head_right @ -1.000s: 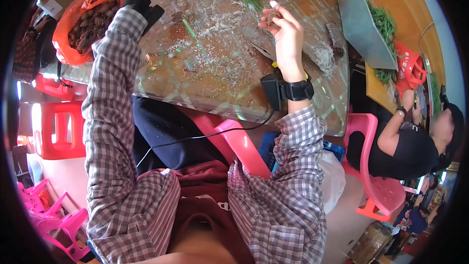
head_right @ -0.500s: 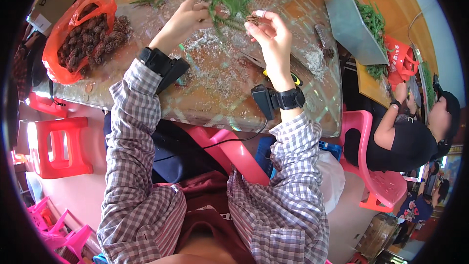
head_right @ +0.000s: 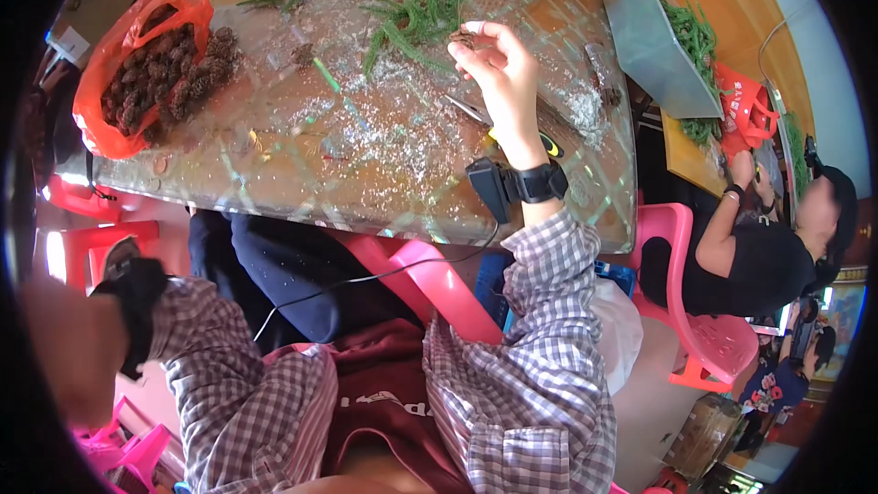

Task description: The recorder is assembling small decorative artificial plants by attaching plastic stems to greenery and using pliers.

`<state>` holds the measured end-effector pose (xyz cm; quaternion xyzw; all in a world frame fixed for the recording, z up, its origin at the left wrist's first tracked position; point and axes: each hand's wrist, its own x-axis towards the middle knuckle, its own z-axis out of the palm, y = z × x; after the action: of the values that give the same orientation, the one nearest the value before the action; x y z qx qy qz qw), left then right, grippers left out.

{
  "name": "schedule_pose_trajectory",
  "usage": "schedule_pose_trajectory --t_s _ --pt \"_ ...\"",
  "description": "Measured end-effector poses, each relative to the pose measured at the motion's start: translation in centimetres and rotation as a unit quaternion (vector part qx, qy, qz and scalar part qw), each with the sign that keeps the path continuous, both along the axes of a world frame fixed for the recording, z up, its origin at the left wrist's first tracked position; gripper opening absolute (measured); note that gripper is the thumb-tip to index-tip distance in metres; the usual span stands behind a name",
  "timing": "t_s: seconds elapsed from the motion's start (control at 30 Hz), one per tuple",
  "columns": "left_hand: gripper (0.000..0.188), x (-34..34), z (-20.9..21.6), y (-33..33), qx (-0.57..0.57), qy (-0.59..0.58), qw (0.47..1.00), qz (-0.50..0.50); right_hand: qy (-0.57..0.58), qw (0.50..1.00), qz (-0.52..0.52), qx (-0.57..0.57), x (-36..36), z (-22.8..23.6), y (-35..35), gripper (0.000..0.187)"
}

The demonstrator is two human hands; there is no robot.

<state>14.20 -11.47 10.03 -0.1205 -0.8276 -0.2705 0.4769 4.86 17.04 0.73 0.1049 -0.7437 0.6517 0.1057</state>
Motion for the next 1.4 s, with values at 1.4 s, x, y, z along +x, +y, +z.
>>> schedule_pose_trajectory --t_s 1.4 --pt "0.015 5.2 1.3 3.5 0.211 0.112 0.97 -0.042 -0.042 0.996 0.084 -0.015 -1.6 -1.6 -1.3 0.019"
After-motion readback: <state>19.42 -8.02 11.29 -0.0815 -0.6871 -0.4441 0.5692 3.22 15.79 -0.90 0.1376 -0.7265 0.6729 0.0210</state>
